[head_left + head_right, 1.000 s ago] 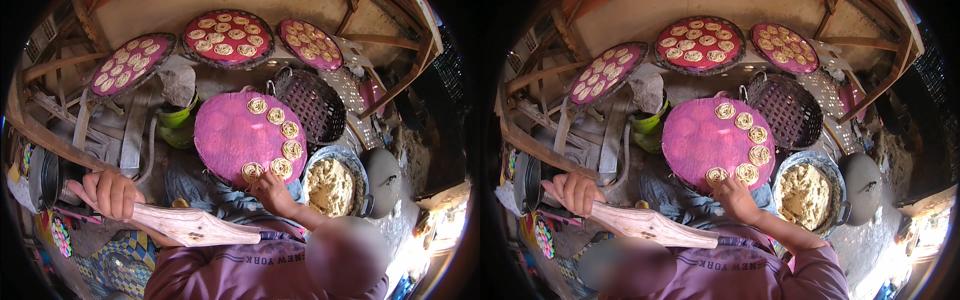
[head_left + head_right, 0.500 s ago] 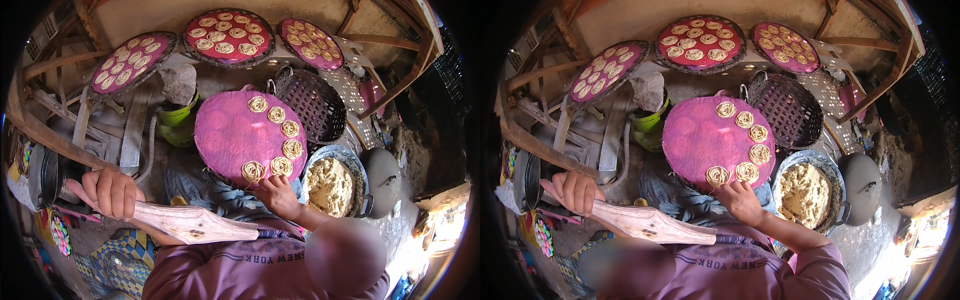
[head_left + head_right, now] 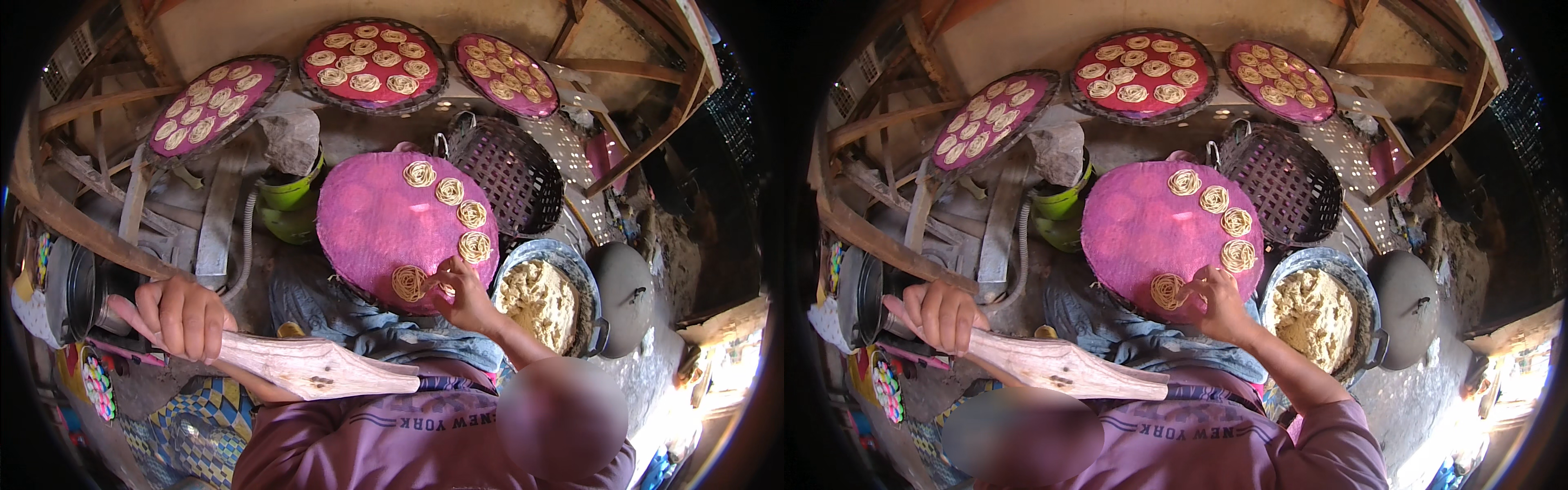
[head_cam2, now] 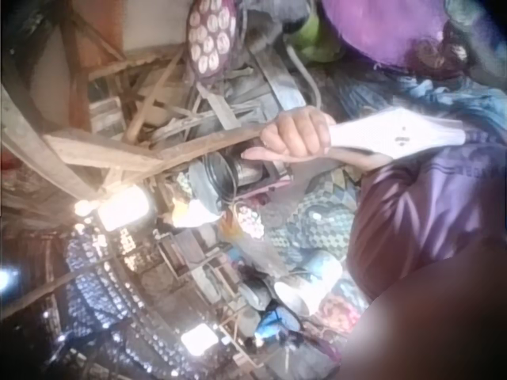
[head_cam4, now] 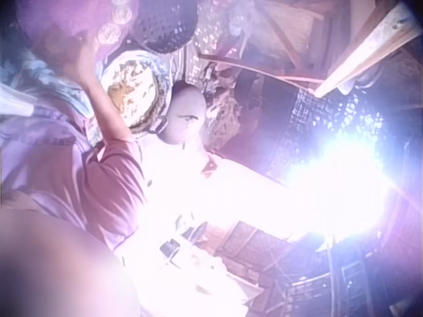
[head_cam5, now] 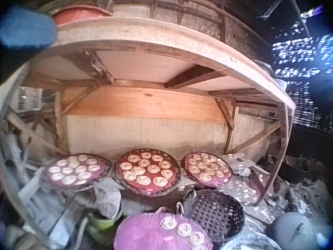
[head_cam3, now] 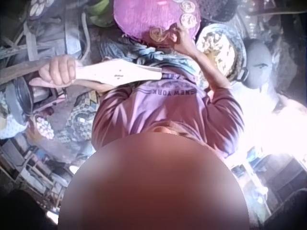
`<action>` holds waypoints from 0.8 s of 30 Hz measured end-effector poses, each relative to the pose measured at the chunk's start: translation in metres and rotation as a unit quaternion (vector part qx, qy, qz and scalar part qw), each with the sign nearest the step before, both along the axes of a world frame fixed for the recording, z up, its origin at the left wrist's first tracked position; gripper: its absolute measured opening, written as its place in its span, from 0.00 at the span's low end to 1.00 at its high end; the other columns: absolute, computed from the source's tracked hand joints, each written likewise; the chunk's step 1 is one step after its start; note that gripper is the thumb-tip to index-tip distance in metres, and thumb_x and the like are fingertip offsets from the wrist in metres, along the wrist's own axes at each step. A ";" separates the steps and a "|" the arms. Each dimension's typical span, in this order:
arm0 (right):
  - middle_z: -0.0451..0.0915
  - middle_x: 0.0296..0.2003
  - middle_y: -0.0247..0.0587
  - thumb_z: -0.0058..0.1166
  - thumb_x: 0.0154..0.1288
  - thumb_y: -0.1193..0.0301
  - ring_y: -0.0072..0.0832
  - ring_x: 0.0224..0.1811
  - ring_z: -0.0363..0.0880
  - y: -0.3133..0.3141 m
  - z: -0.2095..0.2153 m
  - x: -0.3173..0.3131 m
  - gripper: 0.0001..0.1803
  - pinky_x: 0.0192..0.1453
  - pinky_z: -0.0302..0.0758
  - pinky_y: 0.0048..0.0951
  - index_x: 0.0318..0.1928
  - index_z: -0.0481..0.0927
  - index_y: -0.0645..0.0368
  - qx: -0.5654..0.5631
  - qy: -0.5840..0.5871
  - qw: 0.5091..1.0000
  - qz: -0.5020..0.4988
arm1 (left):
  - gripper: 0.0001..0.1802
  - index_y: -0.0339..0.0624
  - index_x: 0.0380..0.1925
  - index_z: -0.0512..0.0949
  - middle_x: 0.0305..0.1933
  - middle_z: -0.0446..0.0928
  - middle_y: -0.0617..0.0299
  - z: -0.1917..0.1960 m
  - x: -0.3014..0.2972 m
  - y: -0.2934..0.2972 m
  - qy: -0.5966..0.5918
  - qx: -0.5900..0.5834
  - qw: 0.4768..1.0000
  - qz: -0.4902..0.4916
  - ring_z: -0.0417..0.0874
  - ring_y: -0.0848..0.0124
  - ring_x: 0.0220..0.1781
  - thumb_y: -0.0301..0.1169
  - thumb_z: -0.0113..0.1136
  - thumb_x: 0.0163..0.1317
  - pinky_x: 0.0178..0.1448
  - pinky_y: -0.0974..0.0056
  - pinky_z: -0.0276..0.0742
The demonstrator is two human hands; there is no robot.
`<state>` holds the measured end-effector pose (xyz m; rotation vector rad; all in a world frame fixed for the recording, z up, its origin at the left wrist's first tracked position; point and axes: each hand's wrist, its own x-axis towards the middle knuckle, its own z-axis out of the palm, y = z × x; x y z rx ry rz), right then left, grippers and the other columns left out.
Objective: The person scoops dough from a large pot and pipes it into spiral shapes onto purple trays using a wooden tool with a nozzle. The person repeatedly fills the tool and pipes multiple spirals, arranging them in rows on the trays.
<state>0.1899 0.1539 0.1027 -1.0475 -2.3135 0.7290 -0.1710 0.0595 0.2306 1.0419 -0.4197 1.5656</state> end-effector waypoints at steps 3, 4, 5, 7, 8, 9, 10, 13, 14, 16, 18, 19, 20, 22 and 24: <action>0.73 0.40 0.40 0.57 0.51 0.75 0.39 0.46 0.71 0.010 0.004 0.007 0.11 0.51 0.68 0.39 0.37 0.85 0.50 0.062 -0.103 0.993 -0.019 | 0.31 0.47 0.18 0.59 0.08 0.66 0.62 -0.002 0.001 0.000 -0.003 -0.001 1.000 0.000 0.64 0.71 0.05 0.58 0.34 0.73 0.13 0.63 0.68; 0.72 0.41 0.39 0.57 0.52 0.74 0.39 0.46 0.71 0.011 0.004 0.007 0.10 0.51 0.68 0.40 0.36 0.85 0.50 0.084 -0.132 0.987 -0.030 | 0.31 0.47 0.18 0.59 0.08 0.66 0.61 -0.003 0.002 0.000 -0.007 -0.002 1.000 0.002 0.64 0.71 0.05 0.58 0.34 0.73 0.13 0.63 0.68; 0.72 0.41 0.39 0.58 0.53 0.72 0.39 0.47 0.71 0.012 0.003 0.007 0.08 0.51 0.67 0.41 0.35 0.84 0.50 0.109 -0.156 0.981 -0.031 | 0.31 0.47 0.19 0.59 0.08 0.66 0.61 -0.004 0.002 0.000 -0.009 -0.005 1.000 0.004 0.64 0.71 0.05 0.58 0.34 0.73 0.13 0.62 0.68; 0.72 0.41 0.40 0.54 0.51 0.76 0.41 0.46 0.70 0.013 0.001 0.004 0.11 0.51 0.67 0.42 0.36 0.84 0.51 0.124 -0.162 0.978 -0.048 | 0.31 0.46 0.19 0.59 0.08 0.66 0.61 -0.005 0.003 0.000 -0.013 -0.006 1.000 0.008 0.63 0.71 0.05 0.59 0.33 0.73 0.13 0.62 0.67; 0.71 0.41 0.40 0.52 0.51 0.77 0.42 0.46 0.69 0.013 -0.001 0.003 0.13 0.51 0.67 0.42 0.36 0.84 0.51 0.139 -0.156 0.976 -0.058 | 0.31 0.46 0.19 0.60 0.08 0.66 0.61 -0.006 0.003 0.001 -0.017 -0.005 1.000 0.006 0.63 0.71 0.05 0.59 0.33 0.73 0.13 0.62 0.67; 0.71 0.41 0.40 0.52 0.51 0.77 0.42 0.46 0.69 0.013 -0.002 0.002 0.12 0.51 0.67 0.42 0.36 0.84 0.51 0.137 -0.168 0.975 -0.057 | 0.32 0.46 0.19 0.60 0.08 0.66 0.61 -0.006 0.003 0.001 -0.009 -0.006 1.000 0.009 0.63 0.71 0.05 0.59 0.33 0.73 0.13 0.62 0.67; 0.72 0.41 0.40 0.52 0.51 0.77 0.42 0.46 0.70 0.013 -0.003 0.001 0.12 0.51 0.67 0.42 0.36 0.84 0.52 0.140 -0.172 0.973 -0.062 | 0.32 0.47 0.19 0.59 0.08 0.66 0.61 -0.006 0.003 0.001 -0.005 -0.003 1.000 0.008 0.63 0.71 0.05 0.59 0.33 0.73 0.13 0.63 0.67; 0.72 0.41 0.39 0.53 0.51 0.77 0.41 0.46 0.70 0.013 -0.005 0.000 0.12 0.51 0.68 0.41 0.36 0.84 0.52 0.130 -0.173 0.974 -0.063 | 0.32 0.47 0.18 0.59 0.08 0.66 0.61 -0.005 0.004 0.001 0.000 -0.004 1.000 0.008 0.63 0.71 0.05 0.60 0.32 0.72 0.13 0.63 0.67; 0.72 0.42 0.39 0.53 0.52 0.77 0.41 0.46 0.70 0.013 -0.006 0.000 0.12 0.50 0.68 0.41 0.36 0.84 0.52 0.113 -0.175 0.976 -0.056 | 0.32 0.47 0.18 0.59 0.08 0.66 0.61 -0.005 0.004 0.001 0.000 -0.008 1.000 0.009 0.63 0.71 0.05 0.60 0.32 0.72 0.13 0.63 0.67; 0.72 0.42 0.39 0.53 0.52 0.77 0.40 0.46 0.70 0.013 -0.007 0.000 0.12 0.50 0.69 0.40 0.36 0.84 0.52 0.099 -0.138 0.984 -0.047 | 0.33 0.47 0.18 0.59 0.08 0.66 0.61 -0.005 0.006 0.001 -0.004 -0.012 1.000 0.015 0.62 0.72 0.05 0.61 0.31 0.72 0.13 0.63 0.67; 0.73 0.42 0.39 0.54 0.53 0.76 0.39 0.45 0.71 0.014 -0.008 -0.002 0.12 0.50 0.70 0.39 0.38 0.85 0.51 0.121 -0.122 0.984 -0.042 | 0.33 0.47 0.18 0.59 0.08 0.66 0.62 -0.005 0.007 0.002 -0.005 -0.013 1.000 0.018 0.62 0.72 0.05 0.62 0.31 0.71 0.13 0.63 0.67; 0.73 0.42 0.39 0.54 0.53 0.77 0.39 0.44 0.71 0.016 -0.008 -0.004 0.13 0.50 0.70 0.39 0.38 0.85 0.51 0.106 -0.141 0.984 -0.037 | 0.34 0.47 0.19 0.59 0.08 0.66 0.62 -0.005 0.008 0.003 -0.004 -0.013 1.000 0.017 0.62 0.72 0.05 0.63 0.30 0.71 0.13 0.63 0.67; 0.73 0.42 0.39 0.54 0.53 0.77 0.39 0.44 0.71 0.018 -0.006 -0.005 0.14 0.50 0.70 0.39 0.39 0.85 0.51 0.109 -0.145 0.983 -0.031 | 0.34 0.47 0.19 0.59 0.08 0.66 0.62 -0.005 0.009 0.004 -0.014 -0.009 1.000 0.014 0.62 0.73 0.05 0.63 0.30 0.71 0.13 0.63 0.67; 0.73 0.43 0.39 0.54 0.53 0.77 0.39 0.43 0.70 0.021 0.000 -0.008 0.19 0.48 0.69 0.39 0.46 0.84 0.50 0.109 -0.192 0.975 -0.017 | 0.34 0.47 0.19 0.59 0.08 0.66 0.62 -0.004 0.009 0.005 0.002 -0.019 1.000 0.013 0.61 0.74 0.05 0.64 0.29 0.70 0.13 0.63 0.67; 0.73 0.47 0.42 0.54 0.57 0.73 0.41 0.47 0.72 0.020 0.013 -0.008 0.19 0.52 0.70 0.40 0.51 0.82 0.51 0.129 -0.179 0.975 -0.013 | 0.34 0.47 0.19 0.59 0.08 0.66 0.63 0.001 0.012 0.007 0.004 -0.029 0.999 0.012 0.62 0.75 0.05 0.64 0.29 0.70 0.13 0.63 0.67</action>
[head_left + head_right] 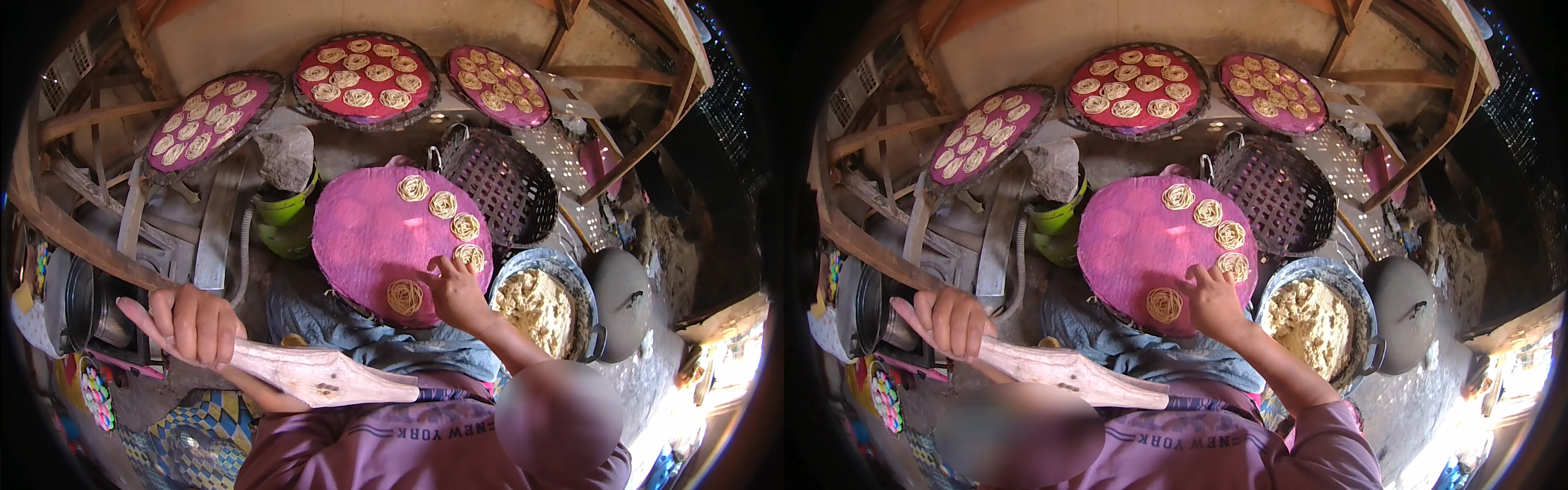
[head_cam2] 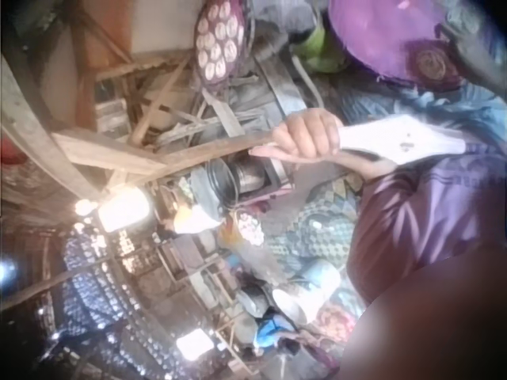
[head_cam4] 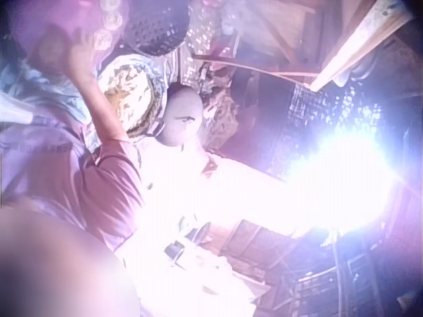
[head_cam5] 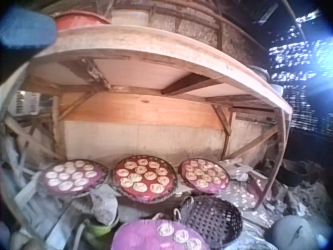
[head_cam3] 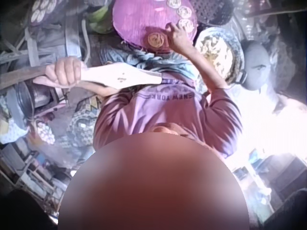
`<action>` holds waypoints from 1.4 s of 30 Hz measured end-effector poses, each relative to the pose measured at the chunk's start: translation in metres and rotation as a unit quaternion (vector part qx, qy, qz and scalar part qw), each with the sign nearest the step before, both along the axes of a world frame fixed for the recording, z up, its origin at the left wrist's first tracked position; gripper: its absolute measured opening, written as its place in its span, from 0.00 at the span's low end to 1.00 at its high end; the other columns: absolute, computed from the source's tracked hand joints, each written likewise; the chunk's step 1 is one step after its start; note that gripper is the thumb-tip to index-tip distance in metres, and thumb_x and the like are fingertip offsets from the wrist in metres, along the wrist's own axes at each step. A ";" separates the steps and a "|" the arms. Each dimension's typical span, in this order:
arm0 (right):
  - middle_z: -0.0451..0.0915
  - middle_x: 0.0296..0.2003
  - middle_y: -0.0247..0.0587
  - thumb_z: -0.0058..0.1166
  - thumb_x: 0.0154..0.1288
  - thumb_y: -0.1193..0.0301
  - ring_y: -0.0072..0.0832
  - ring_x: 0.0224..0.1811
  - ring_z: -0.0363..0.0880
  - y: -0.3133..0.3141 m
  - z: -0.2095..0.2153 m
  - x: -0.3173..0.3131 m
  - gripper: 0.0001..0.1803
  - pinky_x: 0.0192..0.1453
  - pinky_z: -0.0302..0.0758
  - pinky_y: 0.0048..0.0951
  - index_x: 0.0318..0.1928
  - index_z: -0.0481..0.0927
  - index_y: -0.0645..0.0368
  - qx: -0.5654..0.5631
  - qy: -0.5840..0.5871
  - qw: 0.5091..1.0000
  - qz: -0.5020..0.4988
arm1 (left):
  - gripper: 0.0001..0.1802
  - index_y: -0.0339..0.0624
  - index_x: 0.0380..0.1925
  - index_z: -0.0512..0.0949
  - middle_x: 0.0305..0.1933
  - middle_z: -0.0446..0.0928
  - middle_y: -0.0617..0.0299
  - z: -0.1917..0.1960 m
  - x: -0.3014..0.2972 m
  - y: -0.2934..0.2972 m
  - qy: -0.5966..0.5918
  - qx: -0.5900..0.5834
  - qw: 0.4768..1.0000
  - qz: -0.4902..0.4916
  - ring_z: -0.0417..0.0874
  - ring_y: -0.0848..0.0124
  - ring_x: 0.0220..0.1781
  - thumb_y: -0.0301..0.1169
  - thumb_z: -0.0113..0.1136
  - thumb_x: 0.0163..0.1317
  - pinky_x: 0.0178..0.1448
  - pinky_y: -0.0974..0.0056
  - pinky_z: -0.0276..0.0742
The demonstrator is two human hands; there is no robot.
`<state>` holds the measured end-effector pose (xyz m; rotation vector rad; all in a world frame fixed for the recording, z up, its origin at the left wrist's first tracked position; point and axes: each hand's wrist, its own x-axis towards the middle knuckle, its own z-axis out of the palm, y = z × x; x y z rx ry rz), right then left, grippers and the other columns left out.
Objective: The person scoops dough from a large pot and pipes it into spiral shapes onto purple trays using a wooden tool with a nozzle. The person repeatedly fills the tool and pipes multiple spirals, arranging them in rows on the trays.
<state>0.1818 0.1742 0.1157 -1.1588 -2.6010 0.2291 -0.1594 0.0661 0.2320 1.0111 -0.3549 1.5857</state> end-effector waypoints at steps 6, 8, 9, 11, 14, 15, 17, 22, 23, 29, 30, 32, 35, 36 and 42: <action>0.77 0.52 0.47 0.55 0.69 0.61 0.35 0.57 0.73 -0.045 0.055 0.015 0.26 0.62 0.68 0.37 0.62 0.72 0.61 -0.390 0.299 0.869 0.051 | 0.34 0.47 0.24 0.64 0.13 0.69 0.66 0.016 0.047 0.038 -0.039 -0.132 0.985 0.102 0.68 0.76 0.11 0.65 0.32 0.69 0.20 0.64 0.74; 0.79 0.50 0.47 0.55 0.69 0.58 0.30 0.56 0.73 -0.060 0.068 0.027 0.30 0.62 0.69 0.34 0.62 0.70 0.66 -0.507 0.311 0.799 0.090 | 0.35 0.43 0.37 0.69 0.25 0.75 0.60 0.005 0.084 0.072 0.013 -0.242 0.943 0.229 0.77 0.70 0.24 0.67 0.38 0.66 0.32 0.63 0.79; 0.81 0.41 0.42 0.57 0.68 0.56 0.25 0.46 0.78 -0.060 0.071 0.031 0.30 0.50 0.76 0.29 0.59 0.72 0.69 -0.453 0.316 0.833 -0.009 | 0.37 0.41 0.46 0.71 0.34 0.79 0.55 -0.006 0.109 0.087 0.061 -0.286 0.905 0.310 0.82 0.65 0.33 0.68 0.43 0.64 0.39 0.62 0.81; 0.81 0.30 0.35 0.57 0.68 0.56 0.17 0.31 0.78 -0.051 0.081 0.064 0.29 0.33 0.75 0.23 0.55 0.75 0.71 -0.434 0.293 0.836 -0.164 | 0.41 0.39 0.59 0.65 0.51 0.74 0.49 -0.027 0.147 0.110 0.322 -0.151 0.907 0.228 0.77 0.57 0.53 0.59 0.61 0.57 0.55 0.59 0.75; 0.77 0.23 0.30 0.59 0.65 0.51 0.14 0.20 0.73 -0.051 0.087 0.123 0.29 0.21 0.68 0.22 0.47 0.78 0.70 -0.388 0.326 0.848 -0.155 | 0.37 0.43 0.60 0.69 0.59 0.73 0.49 -0.066 0.203 0.108 0.639 0.061 0.753 0.147 0.73 0.55 0.62 0.48 0.70 0.55 0.67 0.56 0.66; 0.77 0.22 0.30 0.59 0.64 0.49 0.16 0.19 0.72 -0.056 0.086 0.144 0.30 0.20 0.68 0.23 0.44 0.79 0.70 -0.381 0.291 0.867 -0.136 | 0.32 0.43 0.58 0.71 0.58 0.74 0.49 -0.077 0.231 0.104 0.657 0.095 0.737 0.129 0.73 0.56 0.62 0.45 0.69 0.57 0.67 0.55 0.65; 0.77 0.19 0.36 0.52 0.66 0.45 0.21 0.18 0.74 -0.068 0.069 0.178 0.31 0.22 0.70 0.27 0.37 0.79 0.68 -0.306 0.219 0.923 -0.082 | 0.24 0.40 0.55 0.74 0.50 0.76 0.53 -0.092 0.268 0.085 0.523 0.187 0.813 0.174 0.79 0.64 0.46 0.39 0.63 0.61 0.49 0.57 0.74; 0.72 0.15 0.40 0.36 0.75 0.53 0.30 0.19 0.69 -0.089 0.006 0.222 0.32 0.28 0.66 0.33 0.23 0.77 0.66 -0.263 0.276 0.890 -0.251 | 0.17 0.39 0.49 0.76 0.21 0.73 0.64 -0.105 0.321 0.046 0.559 -0.152 0.749 -0.321 0.70 0.76 0.14 0.35 0.59 0.64 0.18 0.67 0.65; 0.72 0.16 0.40 0.35 0.76 0.54 0.30 0.21 0.69 -0.087 -0.001 0.223 0.31 0.30 0.66 0.33 0.23 0.77 0.66 -0.262 0.338 0.861 -0.275 | 0.15 0.40 0.47 0.76 0.17 0.70 0.64 -0.105 0.333 0.042 0.518 -0.178 0.746 -0.380 0.69 0.77 0.14 0.35 0.60 0.64 0.17 0.68 0.64; 0.75 0.37 0.42 0.41 0.68 0.48 0.33 0.41 0.74 -0.076 0.060 0.219 0.33 0.49 0.71 0.33 0.54 0.65 0.68 0.000 0.491 0.871 -0.021 | 0.11 0.47 0.19 0.70 0.14 0.61 0.71 -0.091 0.386 0.081 0.551 -0.276 0.519 -0.593 0.61 0.78 0.12 0.33 0.59 0.58 0.17 0.67 0.60; 0.77 0.29 0.38 0.51 0.66 0.60 0.34 0.31 0.77 -0.076 0.080 0.219 0.29 0.43 0.74 0.34 0.59 0.62 0.67 0.055 0.416 0.905 0.066 | 0.12 0.47 0.19 0.70 0.14 0.62 0.71 -0.085 0.393 0.086 0.610 -0.220 0.512 -0.563 0.62 0.78 0.12 0.33 0.59 0.57 0.17 0.66 0.60; 0.76 0.29 0.40 0.48 0.66 0.69 0.27 0.25 0.75 -0.085 0.114 0.217 0.23 0.32 0.72 0.27 0.58 0.60 0.65 0.039 0.251 0.954 0.161 | 0.13 0.46 0.16 0.70 0.14 0.66 0.69 -0.072 0.400 0.099 0.644 -0.073 0.546 -0.530 0.65 0.76 0.13 0.34 0.61 0.55 0.17 0.66 0.62; 0.73 0.27 0.39 0.41 0.67 0.81 0.17 0.17 0.70 -0.089 0.122 0.199 0.17 0.19 0.67 0.19 0.55 0.58 0.61 0.112 0.304 0.946 -0.031 | 0.10 0.41 0.22 0.74 0.17 0.70 0.62 -0.058 0.403 0.105 0.780 0.033 0.503 -0.370 0.71 0.72 0.14 0.33 0.62 0.54 0.17 0.63 0.70; 0.71 0.37 0.41 0.49 0.64 0.84 0.17 0.25 0.70 -0.085 0.119 0.201 0.15 0.26 0.67 0.22 0.50 0.63 0.65 0.040 0.381 0.918 -0.102 | 0.08 0.39 0.23 0.75 0.18 0.72 0.58 -0.054 0.401 0.104 0.798 0.057 0.486 -0.352 0.75 0.70 0.17 0.32 0.61 0.53 0.20 0.62 0.73; 0.63 0.22 0.24 0.44 0.74 0.72 0.10 0.14 0.57 -0.072 0.087 0.287 0.04 0.14 0.55 0.16 0.46 0.67 0.52 -0.028 0.632 0.699 -0.331 | 0.08 0.41 0.34 0.82 0.35 0.83 0.52 -0.065 0.343 0.124 0.783 0.149 0.603 -0.035 0.84 0.60 0.39 0.29 0.58 0.56 0.44 0.59 0.78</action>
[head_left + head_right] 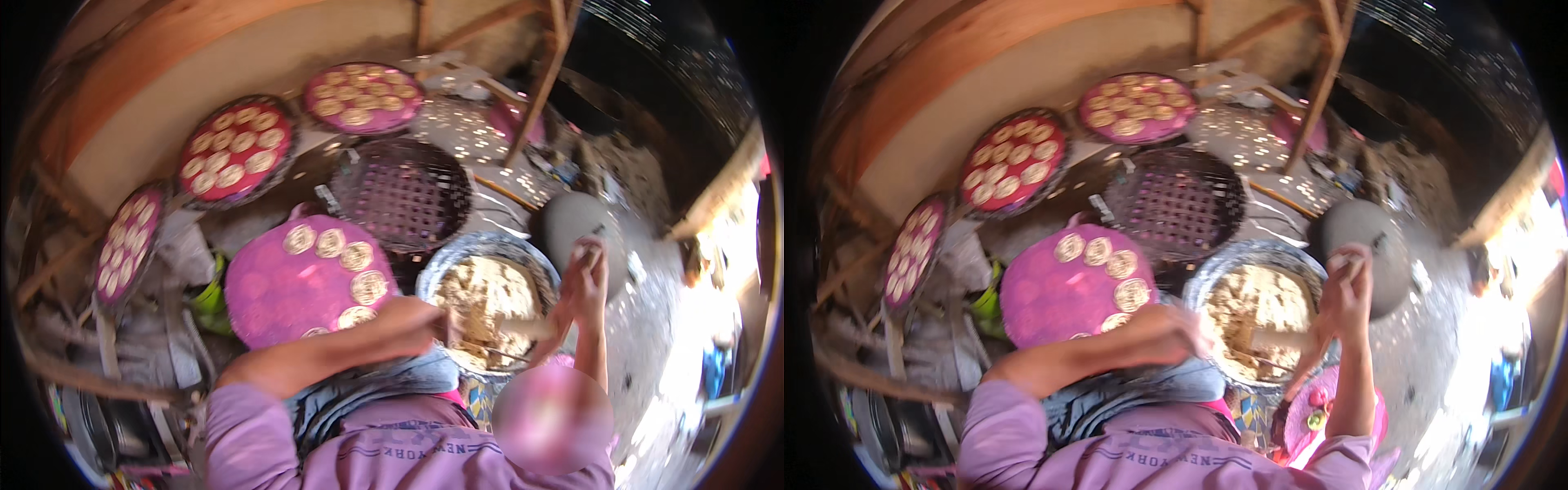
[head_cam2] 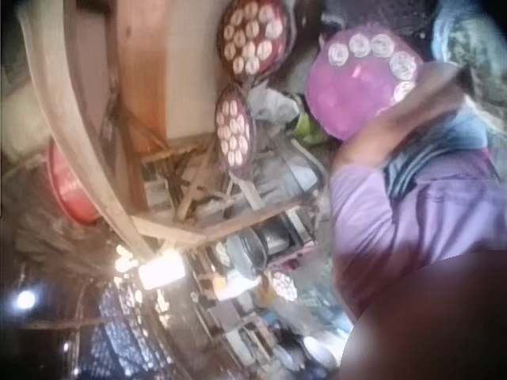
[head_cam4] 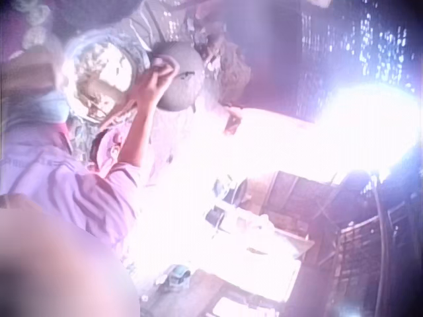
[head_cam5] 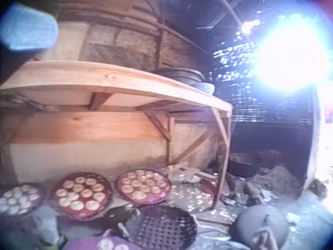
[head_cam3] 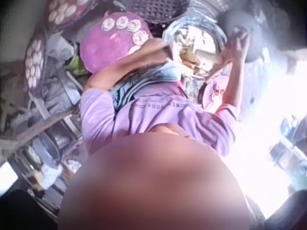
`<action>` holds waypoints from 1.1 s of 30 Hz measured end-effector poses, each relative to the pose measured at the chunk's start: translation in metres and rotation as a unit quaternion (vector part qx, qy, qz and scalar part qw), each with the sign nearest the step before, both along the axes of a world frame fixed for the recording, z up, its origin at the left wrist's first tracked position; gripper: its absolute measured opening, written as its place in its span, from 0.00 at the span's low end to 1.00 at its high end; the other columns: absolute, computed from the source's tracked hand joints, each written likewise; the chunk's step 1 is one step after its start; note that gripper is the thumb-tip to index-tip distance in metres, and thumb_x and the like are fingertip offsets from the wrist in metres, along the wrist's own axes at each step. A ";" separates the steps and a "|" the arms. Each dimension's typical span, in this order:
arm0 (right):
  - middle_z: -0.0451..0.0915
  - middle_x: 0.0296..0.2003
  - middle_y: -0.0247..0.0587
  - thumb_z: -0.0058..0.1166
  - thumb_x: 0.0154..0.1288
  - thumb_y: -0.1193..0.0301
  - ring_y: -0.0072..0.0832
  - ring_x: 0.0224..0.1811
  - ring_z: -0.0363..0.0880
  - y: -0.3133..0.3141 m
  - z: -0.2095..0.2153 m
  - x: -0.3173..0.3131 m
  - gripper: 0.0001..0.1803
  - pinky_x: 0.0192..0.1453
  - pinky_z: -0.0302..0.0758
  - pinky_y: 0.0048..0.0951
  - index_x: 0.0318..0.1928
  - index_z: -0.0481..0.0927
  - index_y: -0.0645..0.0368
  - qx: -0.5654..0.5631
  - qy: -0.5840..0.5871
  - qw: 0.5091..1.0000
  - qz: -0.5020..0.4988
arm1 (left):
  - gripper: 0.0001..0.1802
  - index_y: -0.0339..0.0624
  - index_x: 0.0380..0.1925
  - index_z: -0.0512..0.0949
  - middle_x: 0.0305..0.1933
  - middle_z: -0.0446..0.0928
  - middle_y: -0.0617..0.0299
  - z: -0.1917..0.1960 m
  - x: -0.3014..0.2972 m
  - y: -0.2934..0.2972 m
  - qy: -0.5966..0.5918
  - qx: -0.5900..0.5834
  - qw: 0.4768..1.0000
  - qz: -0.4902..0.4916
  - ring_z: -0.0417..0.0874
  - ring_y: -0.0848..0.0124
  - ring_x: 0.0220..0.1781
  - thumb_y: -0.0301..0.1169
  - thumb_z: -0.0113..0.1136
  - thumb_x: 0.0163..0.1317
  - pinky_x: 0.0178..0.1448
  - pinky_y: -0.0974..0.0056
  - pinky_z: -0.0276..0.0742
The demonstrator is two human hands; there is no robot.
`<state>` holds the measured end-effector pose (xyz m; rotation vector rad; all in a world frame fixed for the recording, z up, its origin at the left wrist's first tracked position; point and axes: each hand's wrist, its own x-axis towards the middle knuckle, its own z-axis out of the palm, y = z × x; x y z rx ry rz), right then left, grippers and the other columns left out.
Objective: The person scoops dough from a large pot and pipes it into spiral shapes onto purple trays using a wooden tool with a nozzle. The person repeatedly fills the tool and pipes multiple spirals, arranging them in rows on the trays.
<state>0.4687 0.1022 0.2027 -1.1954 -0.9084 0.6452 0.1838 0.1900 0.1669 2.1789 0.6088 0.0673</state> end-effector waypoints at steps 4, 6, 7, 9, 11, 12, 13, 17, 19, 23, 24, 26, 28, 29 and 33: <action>0.62 0.20 0.26 0.45 0.75 0.66 0.15 0.14 0.57 -0.023 -0.037 0.065 0.04 0.15 0.58 0.20 0.40 0.68 0.49 0.142 0.202 0.940 -0.236 | 0.15 0.41 0.46 0.81 0.44 0.82 0.60 -0.029 -0.001 0.014 -0.167 -0.167 0.959 0.156 0.82 0.69 0.44 0.33 0.65 0.60 0.50 0.62 0.76; 0.61 0.20 0.27 0.44 0.76 0.65 0.17 0.17 0.59 -0.024 -0.075 0.058 0.07 0.19 0.61 0.20 0.37 0.65 0.50 0.200 0.300 0.894 -0.266 | 0.21 0.38 0.52 0.77 0.45 0.81 0.65 -0.042 0.027 -0.002 -0.363 -0.290 0.869 0.170 0.80 0.75 0.46 0.31 0.68 0.60 0.48 0.66 0.77; 0.61 0.20 0.28 0.41 0.77 0.63 0.19 0.18 0.60 -0.020 -0.095 0.049 0.12 0.21 0.63 0.23 0.34 0.64 0.53 0.227 0.340 0.878 -0.247 | 0.25 0.37 0.56 0.74 0.49 0.78 0.64 -0.046 0.042 -0.012 -0.391 -0.311 0.846 0.184 0.79 0.75 0.47 0.30 0.68 0.59 0.48 0.67 0.77; 0.70 0.25 0.35 0.35 0.78 0.58 0.29 0.28 0.72 -0.004 -0.133 0.026 0.18 0.41 0.75 0.36 0.34 0.67 0.59 0.154 0.453 0.842 -0.248 | 0.28 0.35 0.58 0.71 0.53 0.76 0.60 -0.044 0.073 -0.021 -0.473 -0.260 0.815 0.210 0.79 0.73 0.47 0.29 0.68 0.58 0.48 0.67 0.77; 0.79 0.49 0.50 0.33 0.76 0.47 0.39 0.55 0.76 -0.013 -0.161 0.005 0.29 0.64 0.68 0.46 0.53 0.73 0.61 0.063 0.476 0.870 -0.110 | 0.22 0.34 0.54 0.73 0.50 0.77 0.57 -0.031 0.077 -0.013 -0.469 -0.070 0.845 0.247 0.79 0.72 0.45 0.27 0.65 0.60 0.46 0.66 0.77; 0.78 0.52 0.50 0.35 0.74 0.45 0.40 0.58 0.74 -0.023 -0.168 0.007 0.31 0.67 0.64 0.48 0.56 0.72 0.60 -0.123 0.320 0.934 -0.098 | 0.19 0.34 0.52 0.74 0.49 0.77 0.56 -0.021 0.075 -0.005 -0.474 -0.006 0.843 0.254 0.79 0.71 0.44 0.27 0.63 0.61 0.45 0.66 0.77; 0.76 0.55 0.50 0.38 0.72 0.43 0.41 0.61 0.73 -0.037 -0.175 0.008 0.33 0.70 0.59 0.51 0.59 0.72 0.59 -0.294 0.158 0.941 -0.059 | 0.17 0.34 0.50 0.76 0.47 0.78 0.56 -0.012 0.068 0.001 -0.517 -0.027 0.824 0.229 0.80 0.72 0.44 0.27 0.63 0.61 0.45 0.66 0.77; 0.78 0.54 0.50 0.46 0.67 0.49 0.43 0.61 0.74 -0.082 -0.203 0.001 0.29 0.69 0.56 0.55 0.61 0.74 0.52 -0.650 -0.542 0.509 0.155 | 0.13 0.36 0.45 0.80 0.44 0.81 0.60 0.015 0.045 0.014 -0.437 -0.057 0.879 0.182 0.81 0.69 0.45 0.29 0.63 0.62 0.49 0.63 0.76; 0.79 0.54 0.42 0.44 0.70 0.57 0.38 0.55 0.79 -0.086 -0.208 -0.010 0.21 0.61 0.70 0.47 0.59 0.78 0.44 -0.629 -0.566 0.519 0.122 | 0.15 0.35 0.45 0.79 0.45 0.81 0.59 0.016 0.047 0.007 -0.378 0.078 0.915 0.117 0.81 0.68 0.47 0.29 0.67 0.59 0.53 0.61 0.74; 0.82 0.47 0.34 0.39 0.71 0.68 0.32 0.43 0.84 -0.073 -0.182 -0.016 0.19 0.42 0.79 0.34 0.57 0.77 0.40 -0.572 -0.579 0.544 0.203 | 0.18 0.47 0.47 0.82 0.48 0.81 0.60 0.003 0.053 -0.006 -0.343 0.099 0.927 0.118 0.81 0.64 0.51 0.27 0.69 0.55 0.60 0.56 0.73; 0.83 0.46 0.33 0.39 0.70 0.69 0.32 0.42 0.84 -0.072 -0.168 -0.010 0.19 0.40 0.80 0.32 0.57 0.77 0.39 -0.560 -0.593 0.530 0.231 | 0.19 0.49 0.48 0.82 0.48 0.81 0.60 0.000 0.052 -0.006 -0.325 0.177 0.923 0.103 0.81 0.63 0.51 0.26 0.68 0.54 0.59 0.56 0.73; 0.84 0.39 0.32 0.40 0.69 0.74 0.28 0.37 0.85 -0.079 -0.140 0.008 0.21 0.34 0.80 0.30 0.58 0.74 0.37 -0.423 -0.683 0.532 0.269 | 0.20 0.52 0.48 0.83 0.49 0.81 0.59 -0.007 0.046 -0.005 -0.284 0.331 0.897 0.068 0.81 0.61 0.51 0.24 0.67 0.53 0.59 0.55 0.73; 0.85 0.36 0.30 0.46 0.66 0.72 0.25 0.34 0.85 -0.078 -0.130 0.017 0.22 0.32 0.79 0.29 0.58 0.74 0.35 -0.467 -0.681 0.489 0.282 | 0.21 0.51 0.48 0.83 0.49 0.81 0.59 -0.011 0.042 -0.002 -0.286 0.250 0.919 0.106 0.81 0.60 0.51 0.23 0.65 0.52 0.59 0.54 0.73; 0.85 0.34 0.30 0.48 0.65 0.71 0.26 0.33 0.85 -0.078 -0.129 0.018 0.21 0.31 0.79 0.30 0.57 0.75 0.35 -0.466 -0.711 0.447 0.278 | 0.21 0.51 0.48 0.83 0.48 0.81 0.59 -0.013 0.041 0.000 -0.282 0.306 0.905 0.087 0.81 0.60 0.51 0.22 0.65 0.52 0.58 0.54 0.73; 0.84 0.31 0.34 0.48 0.63 0.69 0.33 0.31 0.85 -0.083 -0.153 0.004 0.18 0.30 0.78 0.36 0.52 0.78 0.39 -0.526 -0.613 0.508 0.299 | 0.18 0.48 0.46 0.83 0.48 0.81 0.58 -0.013 0.041 0.000 -0.288 0.321 0.896 0.106 0.82 0.60 0.50 0.24 0.65 0.53 0.57 0.55 0.73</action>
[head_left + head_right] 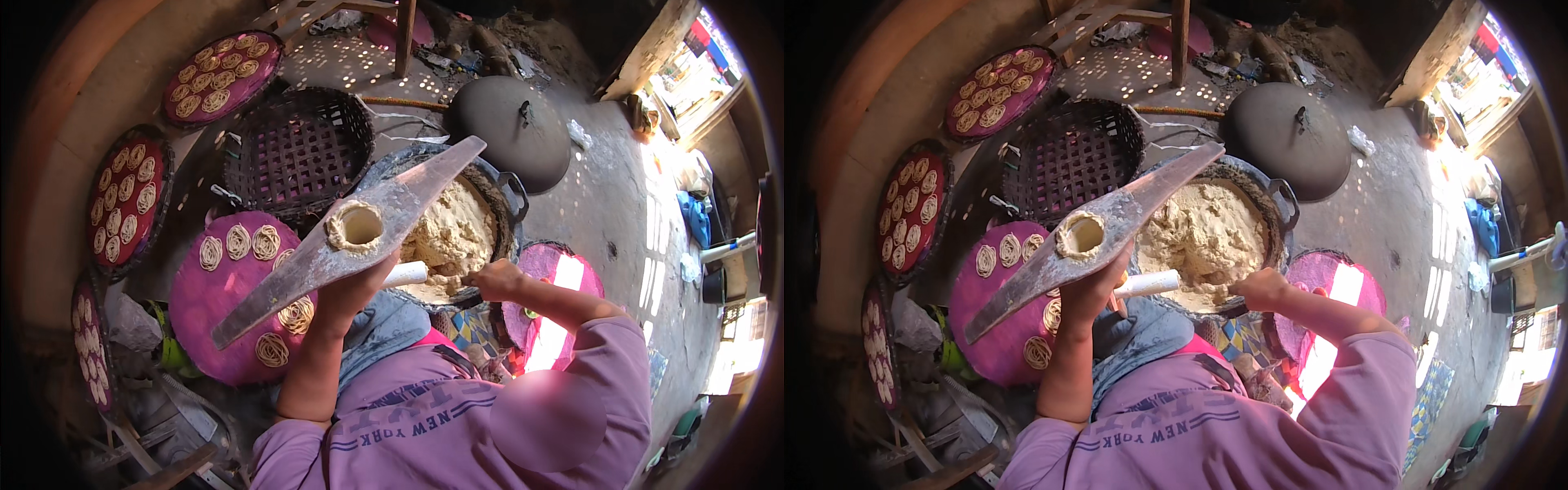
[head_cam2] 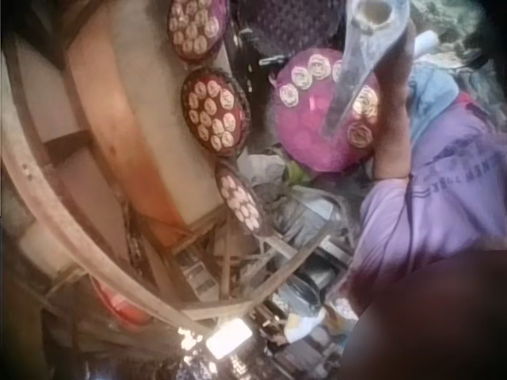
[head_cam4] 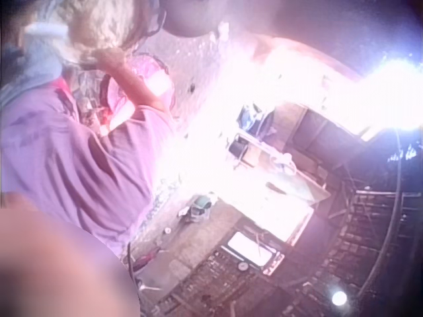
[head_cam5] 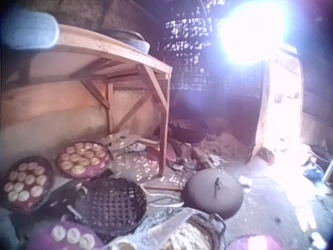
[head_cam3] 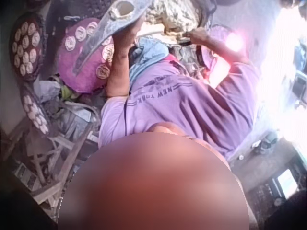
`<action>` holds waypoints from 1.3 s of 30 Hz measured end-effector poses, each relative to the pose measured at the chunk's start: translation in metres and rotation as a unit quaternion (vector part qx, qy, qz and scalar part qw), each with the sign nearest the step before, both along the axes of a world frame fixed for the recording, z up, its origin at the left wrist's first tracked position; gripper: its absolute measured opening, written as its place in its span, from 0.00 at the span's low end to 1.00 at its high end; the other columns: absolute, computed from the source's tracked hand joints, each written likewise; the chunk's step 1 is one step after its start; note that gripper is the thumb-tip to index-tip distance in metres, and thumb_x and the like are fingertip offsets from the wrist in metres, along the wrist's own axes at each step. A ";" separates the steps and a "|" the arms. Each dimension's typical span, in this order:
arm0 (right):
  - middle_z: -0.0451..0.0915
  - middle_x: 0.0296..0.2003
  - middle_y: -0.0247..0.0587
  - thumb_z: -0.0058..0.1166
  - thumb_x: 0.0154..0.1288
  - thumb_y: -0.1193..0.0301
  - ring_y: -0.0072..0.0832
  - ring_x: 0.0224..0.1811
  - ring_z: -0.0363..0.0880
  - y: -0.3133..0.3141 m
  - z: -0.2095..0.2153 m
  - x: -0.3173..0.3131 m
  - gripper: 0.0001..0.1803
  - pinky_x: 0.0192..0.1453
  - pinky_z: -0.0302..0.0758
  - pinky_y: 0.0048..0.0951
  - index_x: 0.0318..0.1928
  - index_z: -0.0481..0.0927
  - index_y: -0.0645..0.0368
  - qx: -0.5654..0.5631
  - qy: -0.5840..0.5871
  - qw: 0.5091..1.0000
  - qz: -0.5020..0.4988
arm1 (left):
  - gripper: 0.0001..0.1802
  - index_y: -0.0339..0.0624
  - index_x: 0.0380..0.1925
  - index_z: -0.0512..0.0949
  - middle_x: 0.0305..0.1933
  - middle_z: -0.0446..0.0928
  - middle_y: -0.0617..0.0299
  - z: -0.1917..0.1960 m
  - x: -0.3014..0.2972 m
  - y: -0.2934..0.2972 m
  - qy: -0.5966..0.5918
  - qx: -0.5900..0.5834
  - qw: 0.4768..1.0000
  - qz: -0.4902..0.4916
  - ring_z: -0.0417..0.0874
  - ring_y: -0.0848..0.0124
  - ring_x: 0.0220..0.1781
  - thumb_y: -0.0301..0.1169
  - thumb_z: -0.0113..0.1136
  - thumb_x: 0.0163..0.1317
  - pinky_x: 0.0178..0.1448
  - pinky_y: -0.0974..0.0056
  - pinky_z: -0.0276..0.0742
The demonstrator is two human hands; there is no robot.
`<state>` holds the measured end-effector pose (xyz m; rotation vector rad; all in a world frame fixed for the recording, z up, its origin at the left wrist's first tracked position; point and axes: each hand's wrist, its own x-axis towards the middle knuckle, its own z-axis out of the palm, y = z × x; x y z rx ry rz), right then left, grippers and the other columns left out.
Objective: The person scoops dough from a large pot and pipes it into spiral shapes onto purple trays using a wooden tool with a nozzle. The person repeatedly fills the tool and pipes multiple spirals, arranging them in rows on the trays.
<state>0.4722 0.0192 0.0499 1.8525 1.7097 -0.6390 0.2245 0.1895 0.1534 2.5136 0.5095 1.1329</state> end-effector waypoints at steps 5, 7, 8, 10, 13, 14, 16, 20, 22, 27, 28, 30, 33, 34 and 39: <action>0.81 0.24 0.44 0.45 0.67 0.61 0.41 0.26 0.83 -0.022 -0.008 -0.017 0.13 0.29 0.77 0.43 0.48 0.78 0.45 0.065 0.093 0.993 -0.037 | 0.12 0.40 0.43 0.82 0.45 0.81 0.58 0.012 0.003 -0.009 -0.074 -0.163 0.983 -0.028 0.82 0.64 0.47 0.25 0.66 0.57 0.54 0.59 0.74; 0.81 0.23 0.44 0.46 0.68 0.61 0.42 0.25 0.82 -0.034 0.002 -0.020 0.12 0.29 0.77 0.43 0.46 0.80 0.45 0.131 0.124 0.983 -0.023 | 0.13 0.38 0.41 0.81 0.44 0.82 0.59 0.023 0.005 -0.009 -0.115 -0.141 0.983 -0.042 0.82 0.66 0.45 0.25 0.67 0.55 0.54 0.60 0.75; 0.81 0.23 0.44 0.45 0.68 0.61 0.43 0.25 0.82 -0.040 0.008 -0.021 0.13 0.29 0.77 0.43 0.47 0.80 0.44 0.130 0.126 0.983 -0.036 | 0.12 0.37 0.40 0.81 0.43 0.82 0.61 0.030 0.006 -0.008 -0.132 -0.191 0.972 -0.048 0.82 0.69 0.44 0.25 0.69 0.54 0.53 0.62 0.75; 0.81 0.24 0.44 0.44 0.70 0.59 0.44 0.25 0.82 -0.052 0.024 -0.023 0.14 0.29 0.77 0.43 0.49 0.80 0.43 0.136 0.138 0.979 -0.063 | 0.15 0.36 0.42 0.80 0.42 0.81 0.60 0.048 0.010 0.002 -0.105 -0.094 0.989 -0.041 0.82 0.71 0.44 0.26 0.69 0.54 0.50 0.63 0.76; 0.83 0.29 0.46 0.43 0.71 0.55 0.44 0.30 0.83 -0.064 0.060 -0.014 0.18 0.36 0.78 0.43 0.51 0.81 0.42 0.151 0.133 0.975 -0.097 | 0.18 0.38 0.41 0.79 0.38 0.80 0.61 0.076 0.017 0.028 -0.088 -0.036 0.992 -0.089 0.81 0.73 0.40 0.29 0.73 0.51 0.42 0.65 0.77; 0.83 0.30 0.47 0.43 0.71 0.54 0.44 0.32 0.83 -0.066 0.077 -0.008 0.18 0.38 0.79 0.43 0.51 0.82 0.42 0.153 0.119 0.975 -0.111 | 0.16 0.40 0.34 0.78 0.34 0.77 0.62 0.083 0.021 0.038 -0.107 -0.057 0.985 -0.123 0.80 0.73 0.37 0.31 0.74 0.48 0.39 0.64 0.76; 0.83 0.37 0.49 0.49 0.69 0.53 0.42 0.35 0.83 -0.069 0.115 0.008 0.21 0.43 0.78 0.38 0.54 0.81 0.49 0.157 0.207 0.952 -0.162 | 0.19 0.43 0.23 0.70 0.25 0.70 0.61 0.091 0.034 0.060 -0.024 -0.018 0.987 -0.158 0.78 0.69 0.30 0.32 0.75 0.44 0.32 0.62 0.72; 0.86 0.37 0.40 0.55 0.69 0.59 0.25 0.30 0.81 -0.071 0.189 0.035 0.23 0.39 0.76 0.28 0.57 0.78 0.61 0.207 0.411 0.854 -0.243 | 0.19 0.44 0.27 0.72 0.26 0.68 0.58 0.083 0.057 0.075 0.026 0.203 0.960 -0.191 0.78 0.57 0.28 0.36 0.72 0.39 0.30 0.57 0.75; 0.79 0.28 0.28 0.54 0.71 0.60 0.14 0.25 0.71 -0.062 0.211 0.042 0.22 0.28 0.70 0.21 0.57 0.77 0.62 0.156 0.525 0.780 -0.303 | 0.20 0.44 0.26 0.71 0.26 0.67 0.58 0.078 0.063 0.075 0.059 0.219 0.957 -0.178 0.78 0.58 0.29 0.37 0.72 0.37 0.32 0.58 0.76; 0.76 0.18 0.30 0.53 0.70 0.56 0.18 0.17 0.72 -0.021 0.228 0.037 0.18 0.20 0.67 0.24 0.53 0.81 0.50 0.327 0.296 0.881 -0.171 | 0.14 0.43 0.29 0.73 0.30 0.74 0.57 0.068 0.075 0.062 0.123 0.238 0.957 -0.116 0.81 0.60 0.31 0.37 0.65 0.47 0.32 0.58 0.77; 0.79 0.18 0.32 0.53 0.69 0.55 0.21 0.16 0.74 -0.014 0.230 0.031 0.16 0.21 0.68 0.27 0.52 0.82 0.44 0.450 0.125 0.884 -0.031 | 0.13 0.43 0.30 0.73 0.30 0.75 0.57 0.065 0.079 0.060 0.168 0.223 0.957 -0.073 0.82 0.60 0.32 0.35 0.64 0.48 0.33 0.58 0.78; 0.79 0.19 0.32 0.50 0.69 0.54 0.27 0.17 0.76 0.004 0.223 0.007 0.13 0.22 0.70 0.34 0.48 0.83 0.37 0.534 -0.053 0.842 0.050 | 0.07 0.44 0.30 0.75 0.28 0.77 0.58 0.058 0.087 0.054 0.098 0.252 0.961 -0.058 0.83 0.59 0.30 0.31 0.60 0.52 0.31 0.60 0.79; 0.75 0.21 0.27 0.46 0.67 0.65 0.24 0.19 0.75 0.017 0.206 -0.041 0.13 0.31 0.70 0.30 0.50 0.79 0.43 0.546 -0.212 0.803 0.114 | 0.10 0.45 0.32 0.76 0.29 0.78 0.61 0.050 0.092 0.058 0.137 0.204 0.968 -0.050 0.84 0.62 0.30 0.34 0.62 0.51 0.31 0.61 0.80; 0.76 0.23 0.28 0.47 0.64 0.68 0.24 0.21 0.76 0.016 0.204 -0.050 0.15 0.34 0.71 0.28 0.50 0.78 0.48 0.560 -0.212 0.793 0.116 | 0.11 0.45 0.33 0.76 0.29 0.78 0.62 0.050 0.091 0.062 0.138 0.213 0.966 -0.046 0.84 0.64 0.30 0.34 0.62 0.51 0.31 0.62 0.80; 0.75 0.22 0.27 0.49 0.63 0.71 0.23 0.22 0.77 -0.009 0.221 -0.045 0.15 0.34 0.71 0.29 0.51 0.76 0.50 0.542 -0.150 0.824 0.064 | 0.20 0.45 0.31 0.77 0.29 0.78 0.63 0.063 0.070 0.084 0.193 0.151 0.969 0.019 0.85 0.67 0.29 0.45 0.71 0.46 0.33 0.63 0.82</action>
